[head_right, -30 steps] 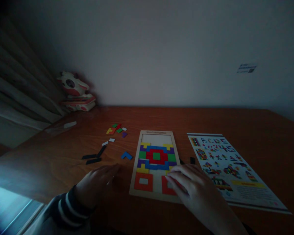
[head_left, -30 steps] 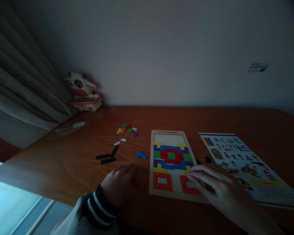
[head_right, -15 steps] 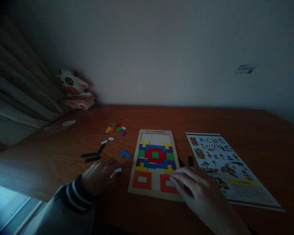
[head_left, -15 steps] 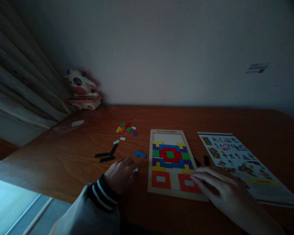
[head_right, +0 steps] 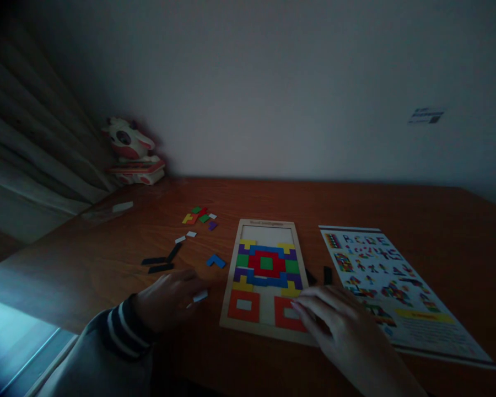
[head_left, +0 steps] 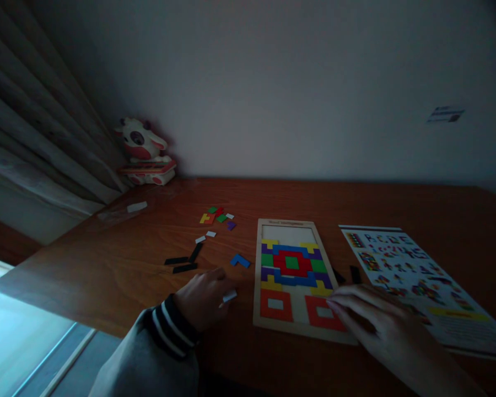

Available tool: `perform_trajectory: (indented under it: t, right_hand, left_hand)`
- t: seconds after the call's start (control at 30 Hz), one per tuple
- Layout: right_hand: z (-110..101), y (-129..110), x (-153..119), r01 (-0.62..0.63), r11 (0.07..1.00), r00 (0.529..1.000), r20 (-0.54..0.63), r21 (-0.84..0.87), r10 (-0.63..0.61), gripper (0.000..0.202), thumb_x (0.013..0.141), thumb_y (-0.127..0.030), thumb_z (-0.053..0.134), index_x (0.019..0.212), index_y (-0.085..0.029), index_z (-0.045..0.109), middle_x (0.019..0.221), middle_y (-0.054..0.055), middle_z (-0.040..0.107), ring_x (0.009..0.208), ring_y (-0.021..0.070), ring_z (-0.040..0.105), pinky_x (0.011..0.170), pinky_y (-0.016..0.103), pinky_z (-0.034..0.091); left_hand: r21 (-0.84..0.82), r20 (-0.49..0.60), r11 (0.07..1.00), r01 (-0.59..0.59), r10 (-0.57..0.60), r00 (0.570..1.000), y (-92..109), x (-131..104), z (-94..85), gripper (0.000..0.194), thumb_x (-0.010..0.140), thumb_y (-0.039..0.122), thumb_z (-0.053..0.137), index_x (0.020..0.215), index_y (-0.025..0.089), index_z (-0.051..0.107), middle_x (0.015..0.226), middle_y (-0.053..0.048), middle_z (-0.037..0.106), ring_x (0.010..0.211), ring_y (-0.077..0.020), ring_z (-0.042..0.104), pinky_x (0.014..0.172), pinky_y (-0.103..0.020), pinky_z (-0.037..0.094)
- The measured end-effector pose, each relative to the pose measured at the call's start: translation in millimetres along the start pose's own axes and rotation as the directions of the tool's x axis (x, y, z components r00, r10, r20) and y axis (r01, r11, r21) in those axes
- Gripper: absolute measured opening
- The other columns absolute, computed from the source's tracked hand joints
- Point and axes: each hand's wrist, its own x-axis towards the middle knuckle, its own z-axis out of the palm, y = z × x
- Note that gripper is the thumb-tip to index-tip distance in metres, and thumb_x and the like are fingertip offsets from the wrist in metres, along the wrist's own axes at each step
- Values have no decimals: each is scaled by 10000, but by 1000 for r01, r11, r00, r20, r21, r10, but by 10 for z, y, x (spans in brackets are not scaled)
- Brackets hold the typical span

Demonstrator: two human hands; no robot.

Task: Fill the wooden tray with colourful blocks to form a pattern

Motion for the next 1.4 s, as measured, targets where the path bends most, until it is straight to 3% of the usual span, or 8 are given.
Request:
perform_trajectory:
  t: [0.17, 0.47, 0.73, 0.9, 1.03, 1.17, 1.33, 1.4]
  right_hand:
    - [16, -70, 123, 45, 999, 998, -40, 27, -44, 275, 988, -348, 476, 927, -247, 724, 900, 35, 737, 815, 177, 703, 723, 319, 586]
    - [90, -189, 224, 69, 998, 997, -32, 12, -68, 240, 981, -300, 492, 936, -252, 723, 922, 34, 738, 846, 186, 698, 771, 343, 577]
    - [61, -229, 261, 35, 999, 999, 4, 39, -35, 230, 972, -312, 501, 936, -252, 719, 927, 37, 738, 840, 189, 698, 772, 352, 587]
    - [93, -311, 198, 5, 993, 999, 31, 120, -9, 159, 938, -274, 559, 957, -270, 716, 947, 24, 746, 878, 191, 708, 781, 334, 599]
    - [187, -559, 133, -68, 956, 998, 5, 286, 69, 142, 918, -258, 582, 1003, -267, 696, 944, 23, 755, 860, 182, 729, 747, 278, 615]
    - [258, -769, 43, -249, 841, 968, 155, 481, 198, 169, 894, -280, 628, 1061, -274, 650, 970, 11, 759, 860, 160, 739, 755, 212, 608]
    - [199, -777, -4, -384, 746, 923, 239, 544, 301, 80, 886, -307, 640, 958, -273, 629, 923, -2, 743, 835, 155, 731, 732, 208, 600]
    - [158, -737, 0, -378, 720, 926, 237, 582, 295, 59, 877, -285, 644, 926, -264, 618, 888, -8, 729, 819, 154, 722, 724, 211, 596]
  left_hand:
    - [1, 69, 999, 41, -41, 997, 31, 26, -67, 321, 761, 136, 593, 1068, 205, 658, 1025, -81, 655, 900, -243, 670, 804, -366, 559]
    - [-83, 55, 996, 43, -39, 998, -11, -15, -21, 302, 719, 174, 601, 1020, 186, 624, 1021, -81, 650, 933, -254, 655, 817, -373, 547]
    - [-122, -54, 990, -67, 61, 997, -82, -8, 38, 221, 665, 106, 599, 864, 188, 650, 941, -41, 639, 887, -205, 647, 766, -296, 527]
    - [-80, -68, 982, -172, 167, 984, -26, 24, -16, 188, 810, 73, 551, 859, 208, 673, 875, -11, 667, 711, -141, 649, 651, -237, 505]
    - [-60, -246, 934, -351, 327, 912, 210, 68, -29, 181, 963, 155, 487, 1001, 220, 651, 903, -8, 672, 691, -116, 643, 622, -210, 496]
    - [-74, -368, 850, -522, 463, 806, 526, 122, 51, 148, 1014, 233, 451, 1067, 197, 585, 904, -7, 673, 658, -105, 636, 561, -192, 478]
    - [59, -502, 765, -641, 578, 643, 717, 199, 177, 179, 1034, 194, 358, 963, 169, 520, 858, -16, 668, 563, -102, 591, 486, -212, 447]
    - [35, -554, 746, -665, 568, 609, 738, 216, 208, 174, 1039, 195, 347, 959, 173, 500, 900, -22, 677, 577, -94, 602, 493, -204, 461]
